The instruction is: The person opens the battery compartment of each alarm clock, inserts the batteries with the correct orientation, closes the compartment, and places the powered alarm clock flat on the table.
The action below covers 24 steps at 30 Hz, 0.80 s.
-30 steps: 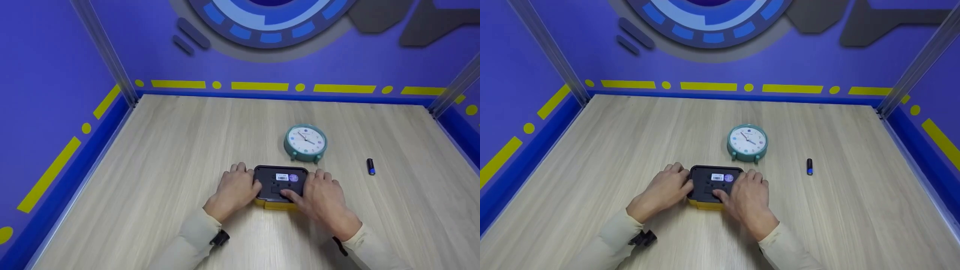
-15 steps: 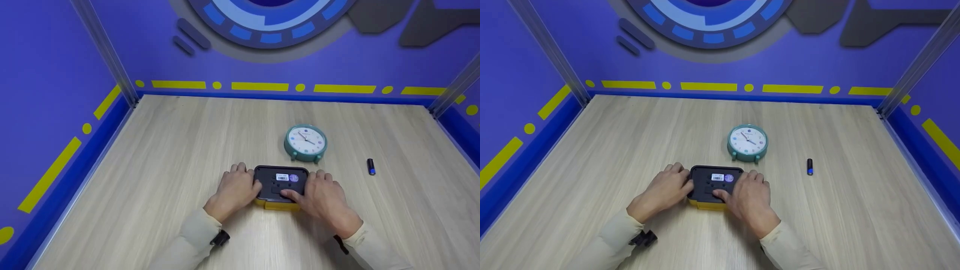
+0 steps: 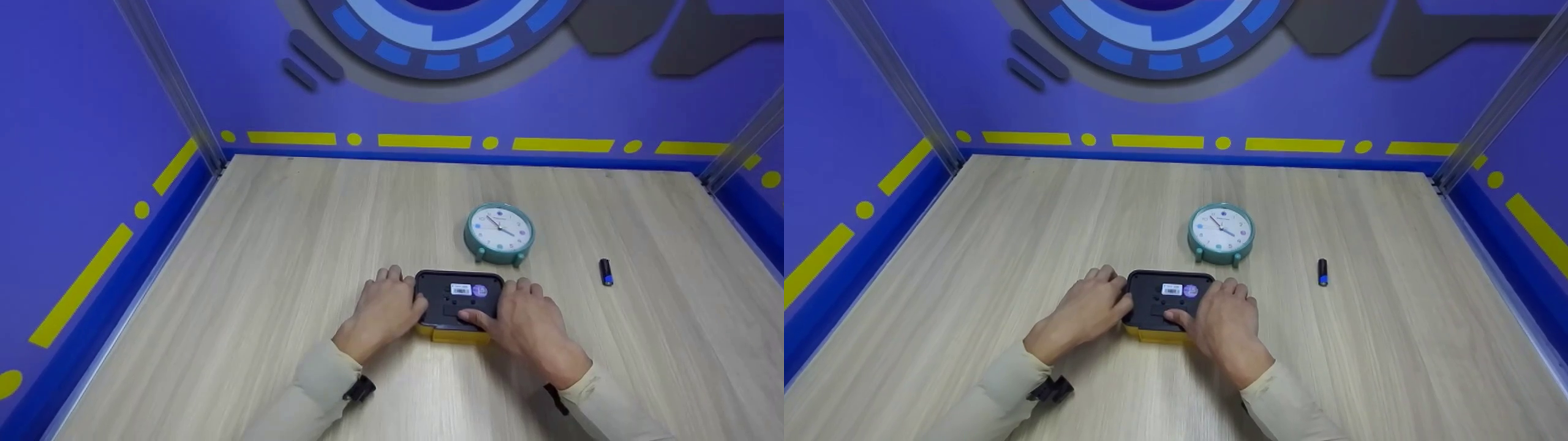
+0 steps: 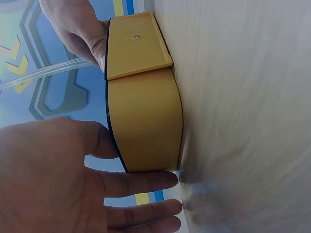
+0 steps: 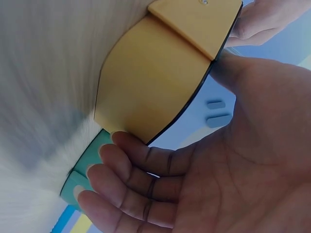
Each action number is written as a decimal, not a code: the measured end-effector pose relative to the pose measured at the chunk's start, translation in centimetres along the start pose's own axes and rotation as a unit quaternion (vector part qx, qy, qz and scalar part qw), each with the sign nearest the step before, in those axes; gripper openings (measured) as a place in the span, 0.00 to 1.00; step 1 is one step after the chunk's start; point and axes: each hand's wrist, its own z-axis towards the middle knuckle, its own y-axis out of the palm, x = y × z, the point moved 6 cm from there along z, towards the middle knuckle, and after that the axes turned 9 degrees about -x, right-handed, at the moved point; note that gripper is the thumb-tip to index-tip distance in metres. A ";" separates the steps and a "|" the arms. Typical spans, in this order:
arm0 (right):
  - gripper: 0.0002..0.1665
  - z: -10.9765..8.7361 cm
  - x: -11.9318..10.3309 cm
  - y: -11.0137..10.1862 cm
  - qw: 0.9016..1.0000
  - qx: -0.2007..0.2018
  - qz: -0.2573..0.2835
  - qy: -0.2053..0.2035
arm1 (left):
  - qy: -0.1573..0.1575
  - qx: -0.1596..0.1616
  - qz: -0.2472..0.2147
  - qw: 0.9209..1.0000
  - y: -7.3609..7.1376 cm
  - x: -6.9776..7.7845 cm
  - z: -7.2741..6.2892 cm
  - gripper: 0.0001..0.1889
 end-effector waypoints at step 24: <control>0.43 0.4 0.6 0.0 0.998 0.006 0.053 -0.035 | 0.001 0.006 0.001 1.000 -0.2 -0.1 0.0 0.24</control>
